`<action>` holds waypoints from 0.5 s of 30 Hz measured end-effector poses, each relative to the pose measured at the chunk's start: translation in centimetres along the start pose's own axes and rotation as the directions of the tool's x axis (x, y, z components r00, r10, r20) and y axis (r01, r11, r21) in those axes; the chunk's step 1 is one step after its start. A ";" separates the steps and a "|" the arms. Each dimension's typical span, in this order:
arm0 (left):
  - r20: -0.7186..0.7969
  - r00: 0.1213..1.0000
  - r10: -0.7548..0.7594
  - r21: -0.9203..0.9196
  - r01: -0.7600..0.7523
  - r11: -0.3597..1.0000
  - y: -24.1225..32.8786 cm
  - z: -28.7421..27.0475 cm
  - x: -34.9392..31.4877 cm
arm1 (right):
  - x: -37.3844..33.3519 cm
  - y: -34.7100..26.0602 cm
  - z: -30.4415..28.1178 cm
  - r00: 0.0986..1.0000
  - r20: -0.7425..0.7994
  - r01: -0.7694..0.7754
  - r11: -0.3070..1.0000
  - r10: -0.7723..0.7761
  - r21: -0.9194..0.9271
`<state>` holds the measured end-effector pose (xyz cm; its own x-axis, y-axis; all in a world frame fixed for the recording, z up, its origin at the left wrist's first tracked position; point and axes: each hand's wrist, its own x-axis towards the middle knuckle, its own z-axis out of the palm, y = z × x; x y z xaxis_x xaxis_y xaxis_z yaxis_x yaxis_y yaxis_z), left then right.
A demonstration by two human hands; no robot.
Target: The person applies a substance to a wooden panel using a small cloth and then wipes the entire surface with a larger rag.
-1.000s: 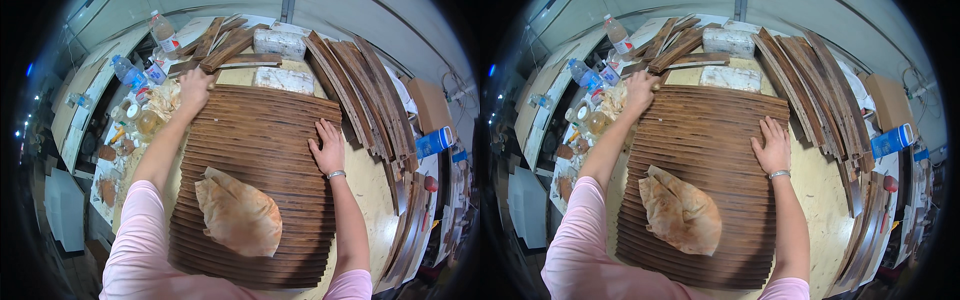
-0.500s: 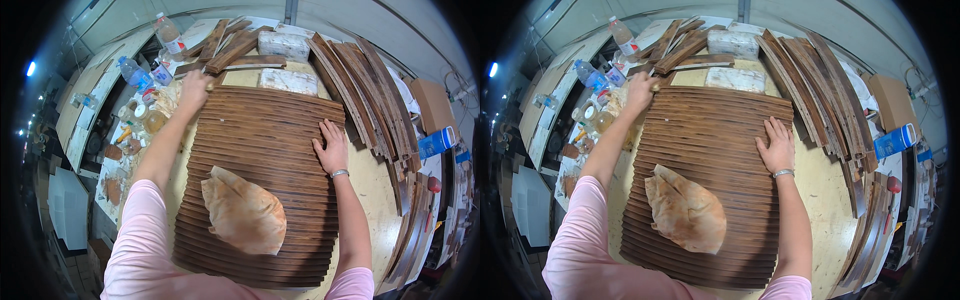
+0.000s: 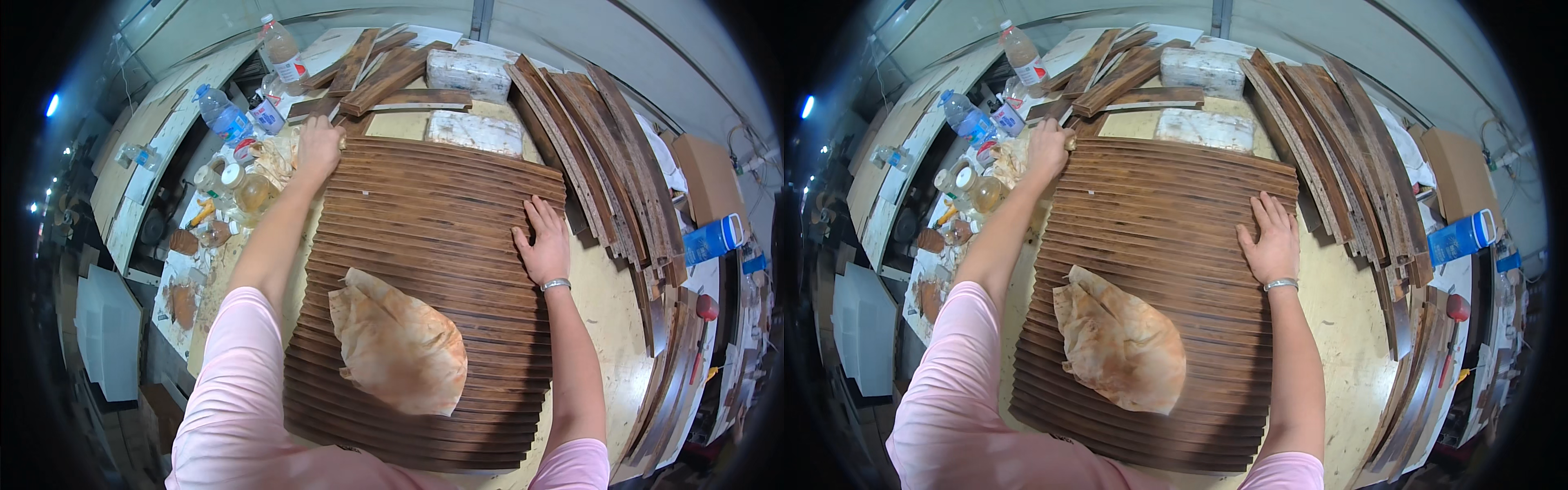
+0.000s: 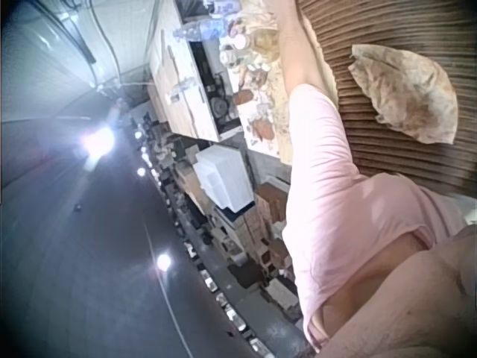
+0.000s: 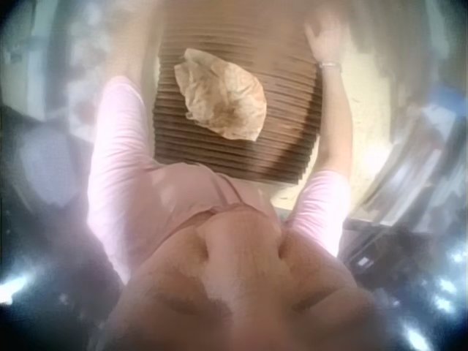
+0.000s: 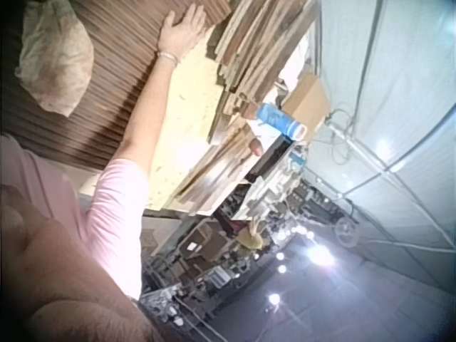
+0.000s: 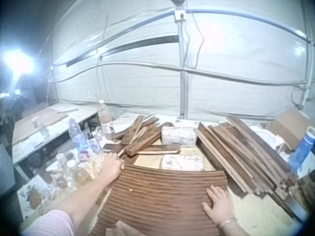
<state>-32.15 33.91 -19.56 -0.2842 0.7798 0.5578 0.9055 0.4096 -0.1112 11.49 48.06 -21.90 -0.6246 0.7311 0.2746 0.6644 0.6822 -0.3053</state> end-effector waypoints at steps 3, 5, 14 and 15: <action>-0.021 0.992 0.126 -0.259 -0.128 0.958 2.9 -1.5 -0.3 | -0.1 -0.5 0.0 1.000 0.009 -0.007 1.000 0.007 0.001; -0.009 0.943 0.331 -0.437 -0.302 0.847 5.8 -2.5 -0.7 | -0.1 0.2 0.2 1.000 0.003 -0.001 1.000 0.001 -0.013; -0.073 0.959 0.273 -0.417 -0.279 0.865 8.1 -4.0 -2.5 | 0.0 0.0 0.1 1.000 0.013 -0.019 0.999 0.019 -0.038; -0.012 0.915 0.404 -0.410 -0.373 0.832 9.7 -5.3 -2.8 | 0.1 0.2 0.1 1.000 0.010 -0.014 0.999 0.014 -0.038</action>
<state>-20.91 33.14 -17.84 0.1100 0.8730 0.4751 0.9888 -0.1447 0.0368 11.49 48.21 -22.06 -0.6193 0.7405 0.2610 0.6880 0.6720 -0.2740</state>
